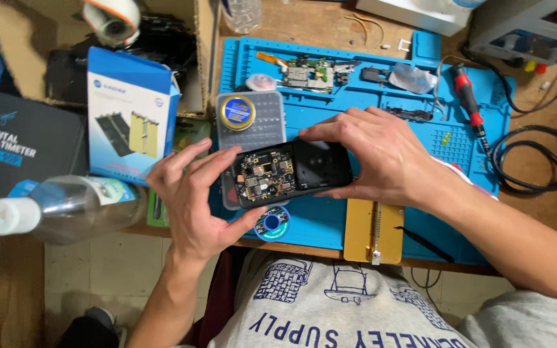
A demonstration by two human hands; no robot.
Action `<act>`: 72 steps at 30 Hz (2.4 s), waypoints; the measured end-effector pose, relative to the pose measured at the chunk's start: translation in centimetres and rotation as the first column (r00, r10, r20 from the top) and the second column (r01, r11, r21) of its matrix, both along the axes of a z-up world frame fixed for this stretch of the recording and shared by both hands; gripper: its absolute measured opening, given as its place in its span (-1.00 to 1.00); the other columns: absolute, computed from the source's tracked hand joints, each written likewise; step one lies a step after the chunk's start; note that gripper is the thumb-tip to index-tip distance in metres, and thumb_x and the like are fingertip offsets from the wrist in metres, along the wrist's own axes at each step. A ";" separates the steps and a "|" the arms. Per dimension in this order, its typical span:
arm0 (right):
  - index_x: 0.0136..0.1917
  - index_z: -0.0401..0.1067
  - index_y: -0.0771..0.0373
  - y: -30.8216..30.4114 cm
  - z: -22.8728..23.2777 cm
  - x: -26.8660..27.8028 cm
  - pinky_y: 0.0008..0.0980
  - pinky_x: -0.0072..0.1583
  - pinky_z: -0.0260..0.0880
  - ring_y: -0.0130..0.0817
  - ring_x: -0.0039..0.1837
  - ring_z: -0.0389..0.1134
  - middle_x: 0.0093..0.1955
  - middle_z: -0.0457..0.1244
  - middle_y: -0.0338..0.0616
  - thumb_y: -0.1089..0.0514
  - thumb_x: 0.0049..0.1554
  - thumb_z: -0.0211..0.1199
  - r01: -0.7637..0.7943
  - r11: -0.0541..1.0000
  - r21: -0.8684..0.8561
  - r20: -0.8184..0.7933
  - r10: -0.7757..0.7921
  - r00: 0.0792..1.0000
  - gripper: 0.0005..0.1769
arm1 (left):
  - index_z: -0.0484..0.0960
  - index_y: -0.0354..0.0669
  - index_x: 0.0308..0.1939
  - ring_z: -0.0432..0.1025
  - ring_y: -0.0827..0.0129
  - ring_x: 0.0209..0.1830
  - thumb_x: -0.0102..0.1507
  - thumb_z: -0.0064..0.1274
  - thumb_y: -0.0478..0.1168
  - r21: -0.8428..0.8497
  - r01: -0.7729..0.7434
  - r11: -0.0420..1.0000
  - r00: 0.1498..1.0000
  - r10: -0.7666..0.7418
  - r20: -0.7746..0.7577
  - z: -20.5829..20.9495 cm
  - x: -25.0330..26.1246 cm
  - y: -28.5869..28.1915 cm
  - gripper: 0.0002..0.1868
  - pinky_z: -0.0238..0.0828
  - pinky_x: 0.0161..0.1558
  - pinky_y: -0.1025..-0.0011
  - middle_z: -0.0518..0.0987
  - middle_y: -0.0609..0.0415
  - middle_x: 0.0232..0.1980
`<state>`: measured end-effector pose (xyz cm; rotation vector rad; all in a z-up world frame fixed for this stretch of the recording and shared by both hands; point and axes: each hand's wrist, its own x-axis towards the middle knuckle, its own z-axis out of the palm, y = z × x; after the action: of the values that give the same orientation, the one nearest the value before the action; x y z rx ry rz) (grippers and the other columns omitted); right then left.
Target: The person cleans a small electronic component using a toothbrush and a cotton swab. They then handle a disassembled smartphone, placing the component and other parts into the phone's chassis.
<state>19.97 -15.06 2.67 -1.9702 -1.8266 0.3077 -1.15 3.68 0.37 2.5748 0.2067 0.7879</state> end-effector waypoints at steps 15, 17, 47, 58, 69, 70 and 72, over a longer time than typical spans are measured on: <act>0.29 0.25 0.06 -2.7 1.4 0.8 -0.20 -0.02 0.17 -0.13 0.11 0.31 0.18 0.28 -0.20 -0.21 -0.06 0.43 0.134 0.991 0.010 -0.125 -0.132 0.983 -0.25 | 0.42 -0.10 0.09 0.26 0.25 0.27 0.16 -0.01 0.27 -0.005 -0.043 0.999 0.999 0.043 0.005 0.1 0.2 -0.8 -0.37 -0.04 0.28 0.21 0.57 0.12 0.09; 0.23 0.32 0.09 -3.2 1.9 1.0 -0.20 0.10 0.16 -0.17 0.25 0.31 0.22 0.30 -0.22 -0.15 -0.10 0.49 0.236 0.970 0.062 -0.123 -0.227 0.966 -0.29 | 0.38 -0.11 0.09 0.30 0.21 0.25 0.16 0.01 0.24 -0.003 -0.050 0.999 0.999 0.050 -0.009 0.1 0.2 -0.8 -0.38 -0.04 0.30 0.20 0.60 0.13 0.07; -0.09 0.12 0.13 -3.2 -1.0 7.6 -0.22 0.01 -0.07 -0.13 -0.25 0.20 -0.25 0.24 -0.19 -0.29 -0.11 0.51 0.826 0.500 0.260 0.323 -0.851 0.413 -0.29 | 0.44 -0.10 0.17 0.14 0.26 0.33 0.11 0.03 0.19 -0.071 -0.110 0.991 0.994 0.110 -0.006 -0.6 -0.6 -1.0 -0.34 -0.04 0.37 0.19 0.33 0.02 0.25; -0.18 0.21 0.13 -2.1 -1.4 8.0 -0.29 -0.13 0.13 -0.22 -0.24 0.19 -0.21 0.17 -0.21 -0.45 -0.12 0.36 0.805 0.540 0.246 0.633 -0.718 0.288 -0.32 | 0.39 0.04 0.17 0.25 0.35 0.33 0.05 0.06 0.21 -0.004 -0.129 0.992 0.990 0.129 -0.052 -1.4 -0.5 -0.7 -0.33 -0.08 0.32 0.15 0.60 0.23 0.06; -0.10 0.16 0.21 -0.3 -1.3 8.7 -0.30 -0.24 0.10 -0.22 -0.31 0.18 -0.17 0.14 -0.17 -0.42 -0.03 0.39 0.782 0.561 0.273 0.577 -0.746 0.333 -0.27 | 0.44 0.04 0.17 0.15 0.16 0.32 0.08 0.12 0.12 -0.155 -0.127 0.980 0.987 0.109 -0.120 -2.7 -1.2 -0.2 -0.39 0.55 0.12 0.37 0.33 0.05 0.24; -0.09 0.18 0.22 -0.1 -1.4 8.8 -0.31 -0.25 0.13 -0.23 -0.32 0.20 -0.16 0.15 -0.17 -0.45 -0.02 0.37 0.791 0.554 0.259 0.590 -0.739 0.325 -0.26 | 0.43 0.05 0.18 0.18 0.18 0.31 0.09 0.12 0.13 -0.161 -0.096 0.982 0.990 0.078 -0.114 -3.0 -1.4 0.1 -0.38 0.57 0.12 0.37 0.32 0.05 0.25; -0.09 0.19 0.22 0.4 -1.8 8.8 -0.31 -0.25 0.16 -0.24 -0.32 0.22 -0.16 0.15 -0.18 -0.47 -0.01 0.35 0.800 0.551 0.239 0.603 -0.730 0.322 -0.25 | 0.43 0.05 0.18 0.22 0.20 0.30 0.09 0.12 0.13 -0.169 -0.069 0.983 0.992 0.050 -0.113 -3.4 -1.6 0.4 -0.38 0.59 0.12 0.37 0.31 0.04 0.25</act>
<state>28.74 -14.70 0.90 -3.0081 -0.8616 -0.7101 -2.80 4.11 -2.98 2.4580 0.3707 0.6222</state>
